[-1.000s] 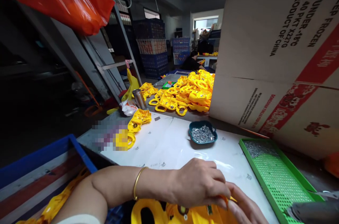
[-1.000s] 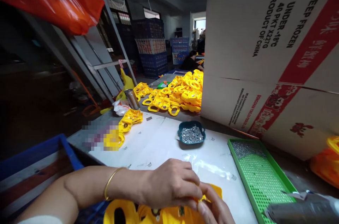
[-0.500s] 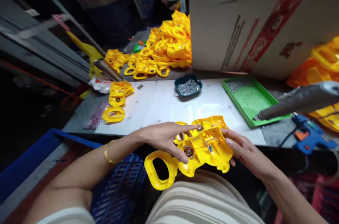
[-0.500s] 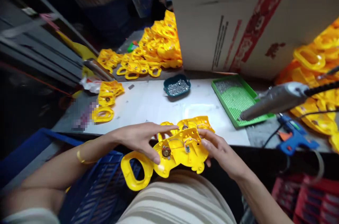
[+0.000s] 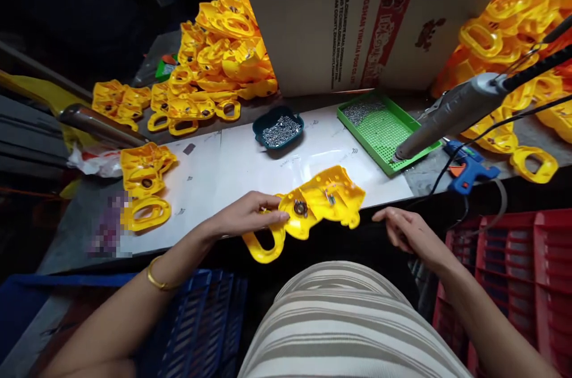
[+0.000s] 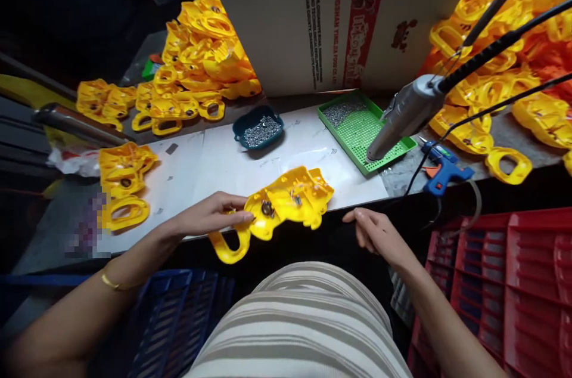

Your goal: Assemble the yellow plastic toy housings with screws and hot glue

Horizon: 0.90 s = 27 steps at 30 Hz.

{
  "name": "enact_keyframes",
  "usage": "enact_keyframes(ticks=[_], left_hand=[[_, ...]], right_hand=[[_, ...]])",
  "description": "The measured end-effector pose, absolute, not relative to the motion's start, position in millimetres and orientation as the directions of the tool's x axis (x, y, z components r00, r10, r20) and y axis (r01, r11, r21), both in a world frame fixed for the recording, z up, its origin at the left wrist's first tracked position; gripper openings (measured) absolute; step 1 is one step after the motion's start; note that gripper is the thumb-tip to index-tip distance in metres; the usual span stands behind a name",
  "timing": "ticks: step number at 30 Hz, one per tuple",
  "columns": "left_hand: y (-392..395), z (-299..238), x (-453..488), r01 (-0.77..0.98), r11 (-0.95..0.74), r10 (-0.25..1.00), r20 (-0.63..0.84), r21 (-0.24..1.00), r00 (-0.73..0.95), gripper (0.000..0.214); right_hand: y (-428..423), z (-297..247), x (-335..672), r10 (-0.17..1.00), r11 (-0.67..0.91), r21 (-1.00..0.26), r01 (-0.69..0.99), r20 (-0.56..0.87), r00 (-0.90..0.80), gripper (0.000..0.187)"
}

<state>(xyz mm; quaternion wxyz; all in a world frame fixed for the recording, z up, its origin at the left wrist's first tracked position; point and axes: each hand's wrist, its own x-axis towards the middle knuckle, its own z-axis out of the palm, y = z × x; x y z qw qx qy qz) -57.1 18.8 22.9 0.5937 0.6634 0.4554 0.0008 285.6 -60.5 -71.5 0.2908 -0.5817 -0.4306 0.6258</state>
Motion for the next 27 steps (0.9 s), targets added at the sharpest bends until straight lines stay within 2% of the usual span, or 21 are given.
enact_keyframes(ticks=[3,5,7,10,14,17,19,21,23,27], left_hand=[[35,3,-52,0.607,-0.023,0.713,-0.413,0.795,0.567,0.041],[42,-13,-50,0.608,-0.148,0.761,-0.302,0.78,0.573,0.039],[45,-27,-48,0.619,-0.212,0.8,-0.23,0.756,0.555,0.037],[44,-41,-46,0.618,-0.155,0.828,-0.241,0.77,0.507,0.037],[38,-46,-43,0.561,0.072,0.789,-0.391,0.825,0.474,0.051],[38,-52,-43,0.602,0.098,0.779,-0.438,0.792,0.449,0.061],[40,-57,-40,0.602,0.059,0.761,-0.426,0.796,0.489,0.057],[34,-60,-35,0.579,0.071,0.731,-0.437,0.812,0.524,0.051],[21,-59,-28,0.527,0.126,0.718,-0.444,0.84,0.536,0.051],[-2,-52,-22,0.373,0.183,0.772,-0.368,0.909,0.518,0.057]], right_hand=[[-74,-100,314,0.891,-0.405,-0.801,0.44,-0.454,-0.006,0.039],[-83,-113,321,0.895,-0.39,-0.757,0.525,-0.446,0.021,0.035],[-87,-120,317,0.896,-0.381,-0.757,0.531,-0.444,0.01,0.034],[-83,-119,297,0.898,-0.386,-0.805,0.451,-0.439,-0.014,0.034],[-73,-104,255,0.841,-0.49,-0.849,0.196,-0.52,-0.148,0.033],[-65,-94,223,0.816,-0.504,-0.854,0.129,-0.519,-0.254,0.036],[-59,-91,206,0.792,-0.508,-0.861,0.018,-0.476,-0.383,0.042],[-55,-91,191,0.794,-0.467,-0.884,0.002,-0.42,-0.44,0.044],[-55,-90,180,0.82,-0.414,-0.91,0.022,-0.383,-0.426,0.049],[-51,-88,168,0.846,-0.368,-0.929,-0.035,-0.32,-0.426,0.063]])
